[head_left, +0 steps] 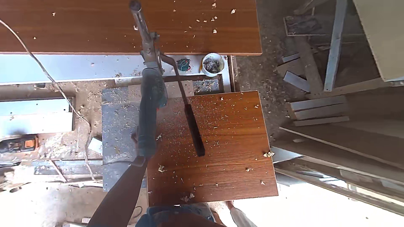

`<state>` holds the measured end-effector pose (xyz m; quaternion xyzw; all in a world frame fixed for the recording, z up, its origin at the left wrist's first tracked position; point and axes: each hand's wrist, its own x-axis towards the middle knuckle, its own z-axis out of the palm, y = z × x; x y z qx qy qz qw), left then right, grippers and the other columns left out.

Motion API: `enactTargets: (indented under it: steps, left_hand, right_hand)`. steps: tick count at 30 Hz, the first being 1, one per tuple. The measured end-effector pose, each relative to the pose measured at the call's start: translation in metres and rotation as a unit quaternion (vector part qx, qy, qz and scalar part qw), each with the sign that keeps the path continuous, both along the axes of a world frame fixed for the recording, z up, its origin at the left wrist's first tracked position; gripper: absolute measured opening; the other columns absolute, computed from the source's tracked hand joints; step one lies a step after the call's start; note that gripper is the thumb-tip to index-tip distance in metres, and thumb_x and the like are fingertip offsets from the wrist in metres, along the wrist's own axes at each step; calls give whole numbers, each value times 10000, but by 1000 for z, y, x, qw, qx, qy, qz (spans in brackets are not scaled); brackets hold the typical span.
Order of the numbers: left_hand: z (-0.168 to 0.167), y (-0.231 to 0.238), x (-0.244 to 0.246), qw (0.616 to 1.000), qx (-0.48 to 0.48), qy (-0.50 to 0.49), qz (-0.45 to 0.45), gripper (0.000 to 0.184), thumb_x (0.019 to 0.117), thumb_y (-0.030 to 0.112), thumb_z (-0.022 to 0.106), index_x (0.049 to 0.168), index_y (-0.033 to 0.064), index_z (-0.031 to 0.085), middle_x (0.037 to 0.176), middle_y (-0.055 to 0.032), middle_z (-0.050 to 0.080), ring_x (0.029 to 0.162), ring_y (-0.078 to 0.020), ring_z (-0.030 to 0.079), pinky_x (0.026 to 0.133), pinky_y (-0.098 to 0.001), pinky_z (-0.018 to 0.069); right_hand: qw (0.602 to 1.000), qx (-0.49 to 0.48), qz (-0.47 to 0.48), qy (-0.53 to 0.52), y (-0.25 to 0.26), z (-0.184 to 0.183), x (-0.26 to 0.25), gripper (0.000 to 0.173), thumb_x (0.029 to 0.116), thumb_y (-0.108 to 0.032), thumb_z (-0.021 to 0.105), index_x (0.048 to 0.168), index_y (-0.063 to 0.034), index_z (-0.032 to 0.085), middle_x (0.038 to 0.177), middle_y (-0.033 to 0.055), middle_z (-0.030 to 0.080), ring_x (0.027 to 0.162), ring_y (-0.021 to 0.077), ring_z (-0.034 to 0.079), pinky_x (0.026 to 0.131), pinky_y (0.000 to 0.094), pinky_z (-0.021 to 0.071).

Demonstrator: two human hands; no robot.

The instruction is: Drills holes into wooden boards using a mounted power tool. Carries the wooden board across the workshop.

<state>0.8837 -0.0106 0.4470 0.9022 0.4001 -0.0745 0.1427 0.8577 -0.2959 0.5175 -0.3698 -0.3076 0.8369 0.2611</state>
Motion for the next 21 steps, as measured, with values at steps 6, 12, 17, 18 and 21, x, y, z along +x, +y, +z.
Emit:
enactTargets:
  steps: [6,12,17,18,21]
  left_hand:
    - [-21,9,-3,997,-74,6,19,861,896,665,564,1621,262,333,1725,-123,139,1589,-368,74,1212,-710,5]
    - [-24,10,-4,996,-83,-8,22,840,906,734,503,1621,335,313,1727,-114,130,1594,-344,58,1215,-697,-14]
    - [10,-10,5,993,-79,9,91,800,933,693,512,1622,343,306,1717,-64,202,1582,-325,149,1207,-696,90]
    - [18,-16,6,990,-85,14,110,783,947,683,502,1621,335,310,1711,-63,223,1581,-320,160,1213,-683,106]
    - [31,-32,1,983,-94,4,155,768,965,657,456,1611,255,353,1683,-73,299,1570,-321,207,1228,-641,145]
  right_hand:
    - [979,-88,-134,-129,-66,6,97,360,1076,-237,480,1261,11,665,1136,128,728,1041,205,698,980,432,554]
    - [605,-266,-390,-641,-157,16,283,473,1021,-286,636,1373,24,580,1283,323,616,1180,471,611,1013,651,463]
    - [612,-315,-370,-624,-198,-13,320,585,1058,-457,539,1425,-1,549,1351,319,597,1304,468,550,1092,665,387]
    - [626,-310,-363,-617,-199,-17,320,587,1073,-467,497,1401,16,556,1329,321,607,1295,464,555,1084,669,386]
    - [624,-306,-366,-619,-198,-27,321,584,1080,-461,480,1398,22,565,1356,316,596,1324,458,538,1100,664,375]
